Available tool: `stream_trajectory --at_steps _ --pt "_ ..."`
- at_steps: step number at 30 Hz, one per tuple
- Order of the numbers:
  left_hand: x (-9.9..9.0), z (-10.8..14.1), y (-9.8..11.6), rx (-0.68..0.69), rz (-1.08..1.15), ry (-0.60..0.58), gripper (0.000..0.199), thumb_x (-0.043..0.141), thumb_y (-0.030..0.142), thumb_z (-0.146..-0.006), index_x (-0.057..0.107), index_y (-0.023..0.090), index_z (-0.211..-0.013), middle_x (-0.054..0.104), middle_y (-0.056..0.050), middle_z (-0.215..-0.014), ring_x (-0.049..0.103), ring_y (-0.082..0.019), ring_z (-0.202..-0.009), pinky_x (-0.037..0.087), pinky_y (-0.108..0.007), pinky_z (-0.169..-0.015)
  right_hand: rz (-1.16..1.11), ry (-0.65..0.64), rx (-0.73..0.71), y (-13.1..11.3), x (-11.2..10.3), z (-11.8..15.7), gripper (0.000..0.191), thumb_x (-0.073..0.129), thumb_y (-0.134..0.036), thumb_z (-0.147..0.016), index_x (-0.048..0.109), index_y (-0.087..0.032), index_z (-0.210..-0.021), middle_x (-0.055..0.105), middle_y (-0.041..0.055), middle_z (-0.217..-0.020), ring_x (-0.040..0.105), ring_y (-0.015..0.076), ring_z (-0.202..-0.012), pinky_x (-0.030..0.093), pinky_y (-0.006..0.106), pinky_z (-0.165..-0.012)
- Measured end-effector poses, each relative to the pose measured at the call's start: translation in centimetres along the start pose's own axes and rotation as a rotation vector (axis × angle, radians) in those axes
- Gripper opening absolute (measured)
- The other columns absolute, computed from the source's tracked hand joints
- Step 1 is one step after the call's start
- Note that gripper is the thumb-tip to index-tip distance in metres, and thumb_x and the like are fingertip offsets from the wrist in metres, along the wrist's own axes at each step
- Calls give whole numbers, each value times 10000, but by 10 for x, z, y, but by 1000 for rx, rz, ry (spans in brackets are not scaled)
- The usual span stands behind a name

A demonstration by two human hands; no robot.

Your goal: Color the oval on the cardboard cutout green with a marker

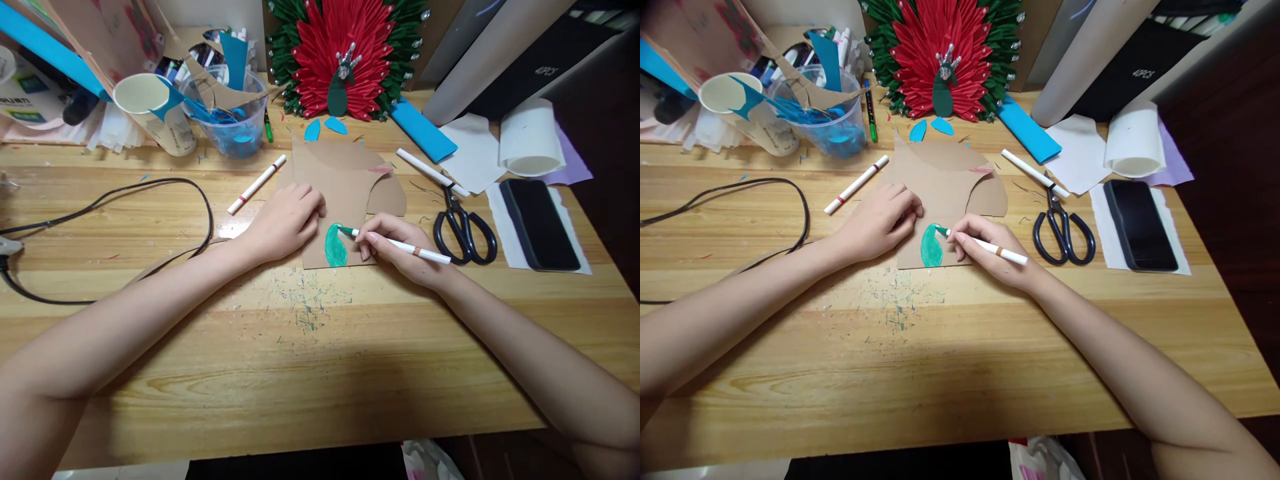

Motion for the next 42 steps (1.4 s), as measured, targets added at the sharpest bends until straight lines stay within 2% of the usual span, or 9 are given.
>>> stream_trajectory --at_steps 8,17,42 --pt "1 -1 -1 10 3 22 174 398 163 -874 551 167 -956 580 -63 -960 500 -180 -891 358 -310 -763 14 21 7 -4 -1 0 200 530 -418 -902 589 -236 -846 604 6 -673 568 154 -649 441 302 -612" --pt "0 0 0 10 2 25 167 400 165 -873 548 172 -950 576 -61 -940 500 -181 -884 352 -306 -749 9 12 -9 -5 0 0 165 516 -374 -917 593 -241 -858 600 -4 -675 552 142 -636 423 289 -600" --pt "0 -1 -1 5 13 5 180 383 167 -879 546 178 -955 587 -67 -957 500 -182 -881 363 -317 -761 12 18 24 -2 0 0 211 514 -426 -910 581 -238 -841 604 6 -689 566 155 -661 449 307 -633"
Point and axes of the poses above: each hand's wrist, its own z-axis away from the middle knuckle, its own x-axis out of the palm, y = z × x, the point moved 7 cm from there along -z, towards the middle knuckle
